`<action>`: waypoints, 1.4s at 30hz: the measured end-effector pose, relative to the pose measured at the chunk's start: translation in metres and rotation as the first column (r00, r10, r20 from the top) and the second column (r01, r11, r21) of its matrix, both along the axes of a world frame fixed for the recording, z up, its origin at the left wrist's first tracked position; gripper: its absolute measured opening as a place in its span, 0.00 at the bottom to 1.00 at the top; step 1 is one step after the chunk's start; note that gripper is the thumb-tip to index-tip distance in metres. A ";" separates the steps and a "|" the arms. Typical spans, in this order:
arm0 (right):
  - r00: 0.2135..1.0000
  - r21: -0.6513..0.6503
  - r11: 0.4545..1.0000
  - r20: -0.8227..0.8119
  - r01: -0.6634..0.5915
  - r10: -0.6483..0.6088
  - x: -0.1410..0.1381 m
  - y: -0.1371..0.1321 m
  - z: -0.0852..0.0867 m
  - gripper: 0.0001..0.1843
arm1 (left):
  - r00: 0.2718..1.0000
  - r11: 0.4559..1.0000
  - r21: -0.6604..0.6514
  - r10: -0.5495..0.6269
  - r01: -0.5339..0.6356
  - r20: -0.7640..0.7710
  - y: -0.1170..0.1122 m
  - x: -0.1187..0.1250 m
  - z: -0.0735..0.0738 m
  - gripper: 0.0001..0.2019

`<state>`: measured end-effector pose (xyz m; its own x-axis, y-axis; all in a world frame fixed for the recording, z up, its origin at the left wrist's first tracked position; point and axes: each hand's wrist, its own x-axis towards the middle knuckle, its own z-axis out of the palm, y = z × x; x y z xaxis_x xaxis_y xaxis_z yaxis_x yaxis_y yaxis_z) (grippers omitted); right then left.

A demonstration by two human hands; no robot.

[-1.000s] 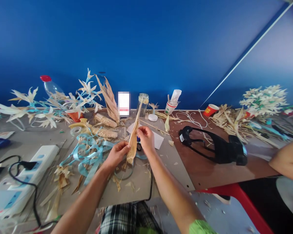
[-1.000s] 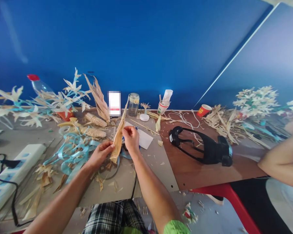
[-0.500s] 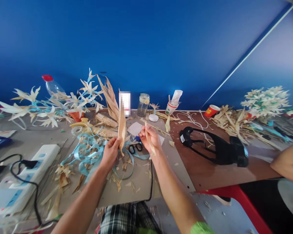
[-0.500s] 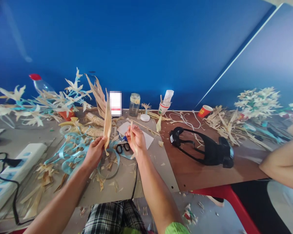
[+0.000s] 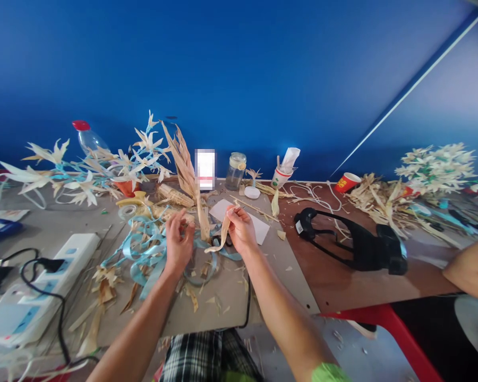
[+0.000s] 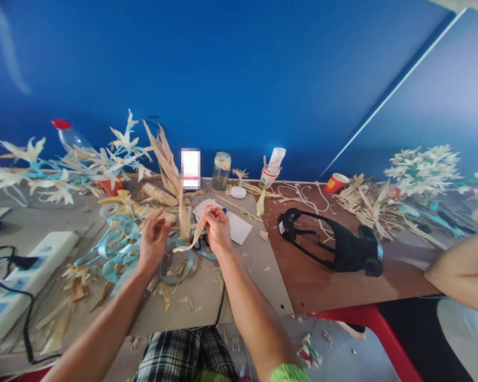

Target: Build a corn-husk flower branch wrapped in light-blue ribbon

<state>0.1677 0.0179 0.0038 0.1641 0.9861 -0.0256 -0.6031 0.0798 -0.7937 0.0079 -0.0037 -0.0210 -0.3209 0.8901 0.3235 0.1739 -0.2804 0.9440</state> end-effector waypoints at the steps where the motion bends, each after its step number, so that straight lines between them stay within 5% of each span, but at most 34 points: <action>1: 0.999 0.004 1.000 0.047 0.012 -0.012 -0.001 0.000 -0.001 0.12 | 0.999 1.000 0.000 -0.019 0.019 -0.027 -0.002 0.001 0.002 0.18; 3: 0.988 0.023 0.999 0.153 0.023 -0.026 -0.004 -0.001 -0.003 0.11 | 0.982 0.979 -0.079 -0.182 0.186 0.047 -0.007 0.004 0.009 0.16; 7: 0.951 0.091 0.996 0.308 0.007 -0.035 -0.009 -0.005 -0.006 0.10 | 0.849 0.845 -0.210 -0.412 0.492 0.331 -0.015 0.013 0.020 0.20; 12: 0.934 0.079 0.996 0.356 -0.047 0.015 -0.016 -0.009 -0.008 0.12 | 0.718 0.660 -0.317 -0.517 0.681 0.466 -0.016 0.015 0.023 0.18; 23: 0.994 -0.063 0.996 0.097 0.066 -0.060 -0.002 0.002 -0.005 0.19 | 0.695 0.600 -0.353 -0.593 0.718 0.406 -0.014 0.012 0.014 0.16; 42: 0.958 -0.086 0.955 0.076 0.283 -0.277 0.021 0.016 -0.014 0.26 | 0.697 0.590 -0.374 -0.637 0.715 0.328 -0.016 0.013 0.021 0.17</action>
